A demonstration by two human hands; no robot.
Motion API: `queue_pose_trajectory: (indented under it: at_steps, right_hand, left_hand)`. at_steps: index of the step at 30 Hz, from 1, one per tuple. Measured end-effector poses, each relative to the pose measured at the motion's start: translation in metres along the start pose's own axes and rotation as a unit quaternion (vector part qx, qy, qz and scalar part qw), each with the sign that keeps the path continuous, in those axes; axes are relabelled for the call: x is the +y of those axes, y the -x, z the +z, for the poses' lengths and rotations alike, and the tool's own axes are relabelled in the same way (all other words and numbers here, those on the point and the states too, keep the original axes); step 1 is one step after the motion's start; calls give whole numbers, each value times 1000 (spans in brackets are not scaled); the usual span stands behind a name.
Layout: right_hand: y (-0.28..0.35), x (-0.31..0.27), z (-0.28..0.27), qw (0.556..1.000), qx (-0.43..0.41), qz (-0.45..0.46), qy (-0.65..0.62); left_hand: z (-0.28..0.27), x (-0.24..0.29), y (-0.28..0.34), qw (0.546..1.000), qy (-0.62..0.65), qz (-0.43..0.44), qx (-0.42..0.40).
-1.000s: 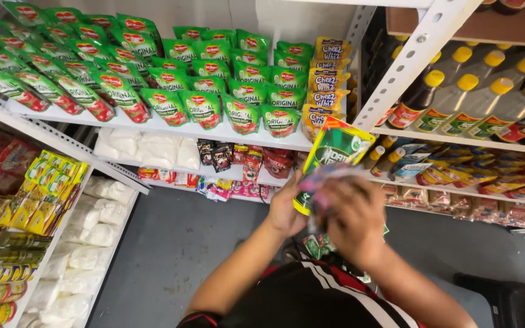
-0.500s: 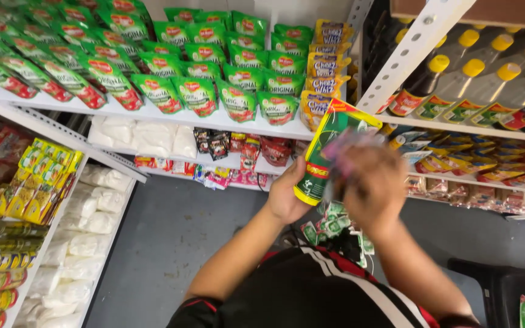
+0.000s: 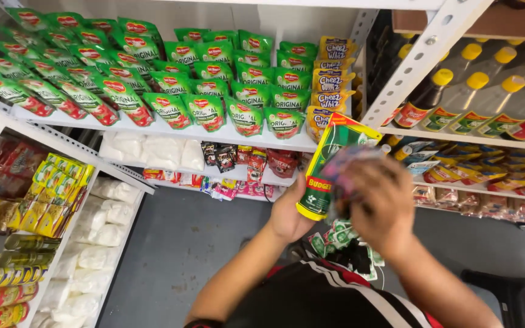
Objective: The person cleans and wipes down individual sauce and fruit pouches on a grocery shelf using a cloth.
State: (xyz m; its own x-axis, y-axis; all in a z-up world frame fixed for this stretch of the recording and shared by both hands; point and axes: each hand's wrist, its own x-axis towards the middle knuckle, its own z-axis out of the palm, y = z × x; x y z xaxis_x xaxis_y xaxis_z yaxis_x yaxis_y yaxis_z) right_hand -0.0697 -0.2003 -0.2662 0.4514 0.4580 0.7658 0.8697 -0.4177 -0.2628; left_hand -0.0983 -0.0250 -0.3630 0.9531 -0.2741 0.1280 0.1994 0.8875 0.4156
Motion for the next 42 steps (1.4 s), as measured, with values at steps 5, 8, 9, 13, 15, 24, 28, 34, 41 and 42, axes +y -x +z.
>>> queue_pose_trajectory:
  at_steps: [5,8,9,13,15,24,28,34,41,42]
  right_hand:
    - [-17,-1,-3,997,33,68,21]
    - [7,-11,10,1000,2,9,-20]
    - [6,-11,12,1000,2,9,-21]
    - [7,-2,4,991,-65,-99,-56]
    - [8,7,-1,990,-74,-113,-48]
    - [13,4,-2,999,25,24,37]
    - [9,4,-6,992,-45,-117,7]
    - [7,15,-3,995,12,27,97]
    - [23,-15,7,987,-79,-125,-56]
    - [29,-9,15,988,-77,-125,-57]
  left_hand:
    - [46,14,2,990,-124,60,31]
    - [14,13,2,994,15,66,-87]
    - [10,18,1,994,14,67,-87]
    - [2,19,-4,996,66,45,-31]
    - [1,15,-6,998,63,22,-8]
    - [11,5,-16,998,49,21,-22]
    - [-7,8,-8,994,99,-10,-45]
    - [32,10,0,998,-29,44,-34]
    - [25,18,21,996,-5,78,-30]
    - [25,20,21,996,-7,78,-31]
